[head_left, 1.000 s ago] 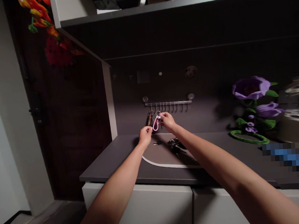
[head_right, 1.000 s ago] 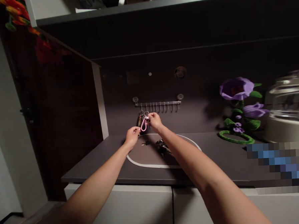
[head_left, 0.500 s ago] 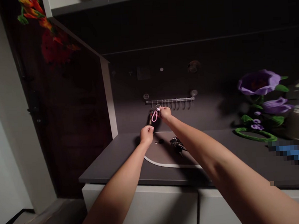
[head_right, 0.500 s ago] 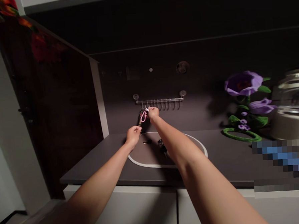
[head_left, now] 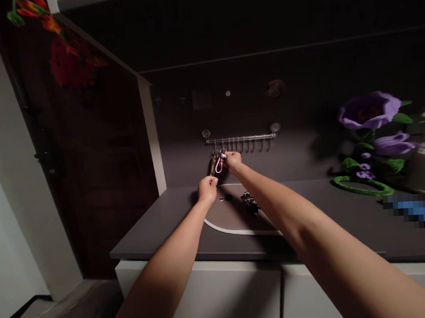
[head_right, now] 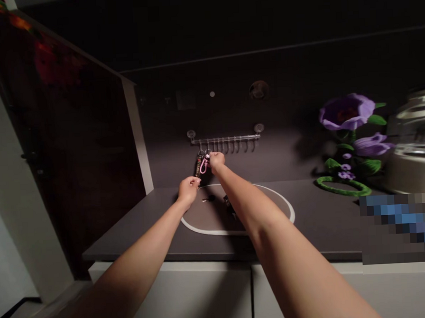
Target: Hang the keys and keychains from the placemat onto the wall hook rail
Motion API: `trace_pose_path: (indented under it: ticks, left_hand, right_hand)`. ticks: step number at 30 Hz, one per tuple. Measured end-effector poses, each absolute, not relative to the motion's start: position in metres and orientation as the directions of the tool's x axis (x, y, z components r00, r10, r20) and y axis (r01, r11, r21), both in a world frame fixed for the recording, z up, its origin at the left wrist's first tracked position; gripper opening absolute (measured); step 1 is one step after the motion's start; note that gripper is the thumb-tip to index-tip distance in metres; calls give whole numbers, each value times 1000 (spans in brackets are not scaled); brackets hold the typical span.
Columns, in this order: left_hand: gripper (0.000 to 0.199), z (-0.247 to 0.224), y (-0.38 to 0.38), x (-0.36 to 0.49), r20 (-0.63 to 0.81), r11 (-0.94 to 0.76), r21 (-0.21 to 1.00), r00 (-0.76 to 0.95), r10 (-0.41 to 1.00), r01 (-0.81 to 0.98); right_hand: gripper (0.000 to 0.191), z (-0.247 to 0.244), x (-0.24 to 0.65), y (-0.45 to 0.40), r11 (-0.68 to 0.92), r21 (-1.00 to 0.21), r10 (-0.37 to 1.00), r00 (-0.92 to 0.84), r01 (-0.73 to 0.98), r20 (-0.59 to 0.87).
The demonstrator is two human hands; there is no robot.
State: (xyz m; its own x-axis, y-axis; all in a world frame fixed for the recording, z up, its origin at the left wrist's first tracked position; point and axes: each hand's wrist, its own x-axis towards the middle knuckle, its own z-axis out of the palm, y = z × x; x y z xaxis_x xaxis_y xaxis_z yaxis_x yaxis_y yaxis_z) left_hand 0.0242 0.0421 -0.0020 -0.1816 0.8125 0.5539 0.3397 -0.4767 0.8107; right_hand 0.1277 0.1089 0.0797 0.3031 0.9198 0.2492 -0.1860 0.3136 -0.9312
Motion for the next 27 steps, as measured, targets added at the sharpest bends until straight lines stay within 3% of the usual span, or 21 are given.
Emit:
trace_pose_path:
  ticks: [12, 21, 27]
  left_hand:
    - [14, -4, 44, 22, 560, -470, 781, -127, 819, 412]
    - [13, -5, 44, 21, 565, -480, 774, -109, 818, 414]
    - [13, -4, 40, 21, 563, -482, 764, -79, 823, 430]
  right_hand:
    - [10, 72, 138, 102, 316, -940, 929, 241, -125, 280]
    - [7, 65, 145, 95, 307, -951, 937, 169, 22, 306]
    - [28, 61, 154, 88, 289, -952, 933, 194, 99, 303]
